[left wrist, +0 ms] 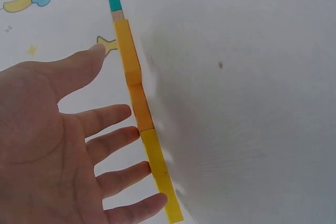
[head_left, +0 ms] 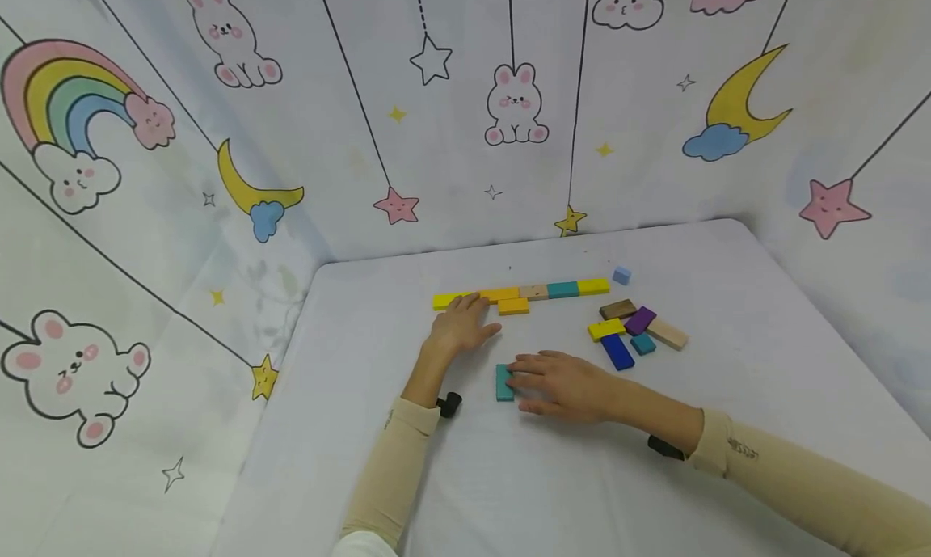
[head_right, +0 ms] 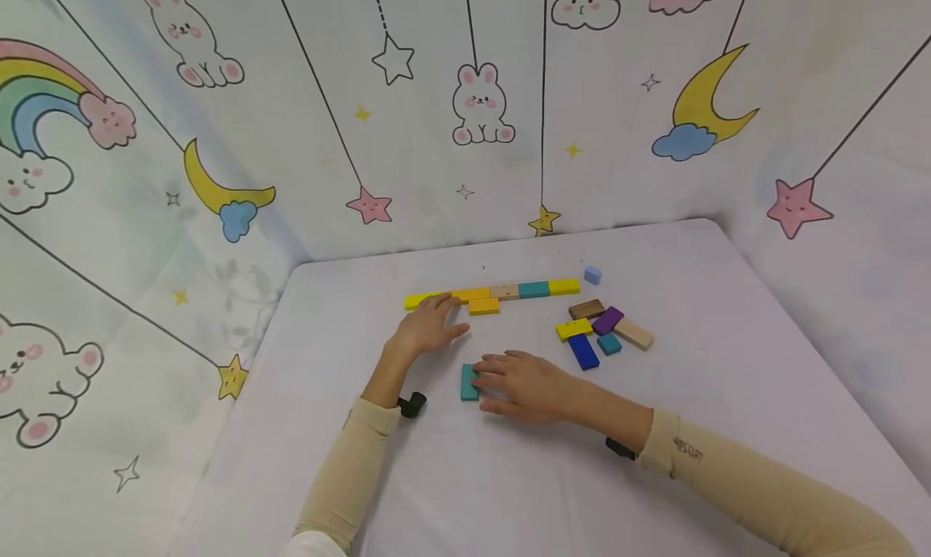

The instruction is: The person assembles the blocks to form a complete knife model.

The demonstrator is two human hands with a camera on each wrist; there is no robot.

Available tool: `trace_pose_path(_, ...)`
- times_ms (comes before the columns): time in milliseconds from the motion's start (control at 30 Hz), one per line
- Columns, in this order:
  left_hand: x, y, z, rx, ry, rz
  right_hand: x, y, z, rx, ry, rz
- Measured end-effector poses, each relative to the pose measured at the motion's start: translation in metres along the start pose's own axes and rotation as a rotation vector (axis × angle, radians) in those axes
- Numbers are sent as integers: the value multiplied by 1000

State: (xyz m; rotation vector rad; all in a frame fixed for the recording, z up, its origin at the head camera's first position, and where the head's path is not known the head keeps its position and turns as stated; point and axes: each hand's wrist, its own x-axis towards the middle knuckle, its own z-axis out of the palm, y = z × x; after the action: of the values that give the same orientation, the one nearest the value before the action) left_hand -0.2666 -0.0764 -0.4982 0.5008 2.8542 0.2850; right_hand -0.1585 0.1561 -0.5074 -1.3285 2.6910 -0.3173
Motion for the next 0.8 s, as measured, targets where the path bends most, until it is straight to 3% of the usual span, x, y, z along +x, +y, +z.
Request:
trace_pose_path(167, 0, -1, 1, -4, 3, -1, -5, -2, -5, -78, -17, 40)
trace_pose_path(500, -2, 1, -1, -15, 7, 15, -17, 8, -11, -92, -17, 96)
trace_pose_path(800, 0, 2, 2, -37, -6, 110, -25, 15, -10, -151, 34, 125)
